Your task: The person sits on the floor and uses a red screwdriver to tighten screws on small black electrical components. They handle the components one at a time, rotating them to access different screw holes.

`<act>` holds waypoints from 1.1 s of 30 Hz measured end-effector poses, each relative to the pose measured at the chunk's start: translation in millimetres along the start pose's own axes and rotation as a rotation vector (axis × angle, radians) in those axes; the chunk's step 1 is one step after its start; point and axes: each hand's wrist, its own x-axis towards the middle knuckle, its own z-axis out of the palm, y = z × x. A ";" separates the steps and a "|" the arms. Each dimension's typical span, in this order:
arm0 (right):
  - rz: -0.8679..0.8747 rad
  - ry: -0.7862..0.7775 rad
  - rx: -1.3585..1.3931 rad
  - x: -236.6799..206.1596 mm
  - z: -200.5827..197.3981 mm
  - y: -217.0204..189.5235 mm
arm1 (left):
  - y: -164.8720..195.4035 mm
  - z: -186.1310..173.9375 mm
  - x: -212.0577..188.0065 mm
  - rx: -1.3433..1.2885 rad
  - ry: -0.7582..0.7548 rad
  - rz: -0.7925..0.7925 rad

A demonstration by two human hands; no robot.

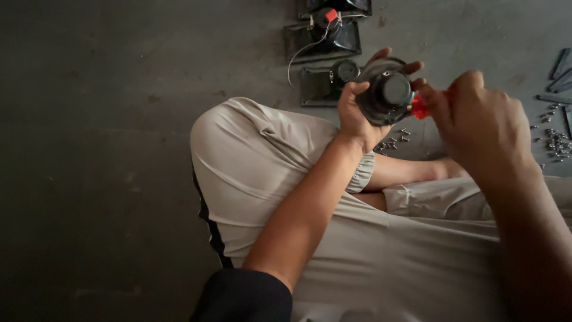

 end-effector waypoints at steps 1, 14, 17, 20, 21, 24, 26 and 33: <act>-0.030 0.019 -0.024 -0.7 0.4 1.7 | -0.9 -0.7 -0.5 -0.018 -0.028 -0.011; -0.301 0.133 0.342 3.8 -5.1 -3.5 | -3.5 1.1 -1.9 0.022 0.048 -0.002; -0.015 0.014 0.222 2.6 -5.0 3.5 | -4.3 1.3 -2.3 -0.011 0.007 -0.026; -0.012 0.036 0.157 0.7 2.2 8.1 | -4.3 1.2 -1.0 -0.001 0.004 -0.010; -0.032 0.063 0.156 -0.1 4.7 8.6 | -4.0 1.2 -1.3 0.012 0.010 -0.019; -0.173 0.103 0.199 -0.8 5.5 11.3 | -3.2 1.3 -3.4 0.031 0.014 -0.033; -0.378 0.117 0.335 -0.8 3.5 10.6 | -3.3 1.3 -3.2 0.014 0.002 -0.038; -0.284 0.023 0.512 1.1 -4.5 -1.1 | -3.9 -2.1 -0.4 -0.040 -0.059 -0.008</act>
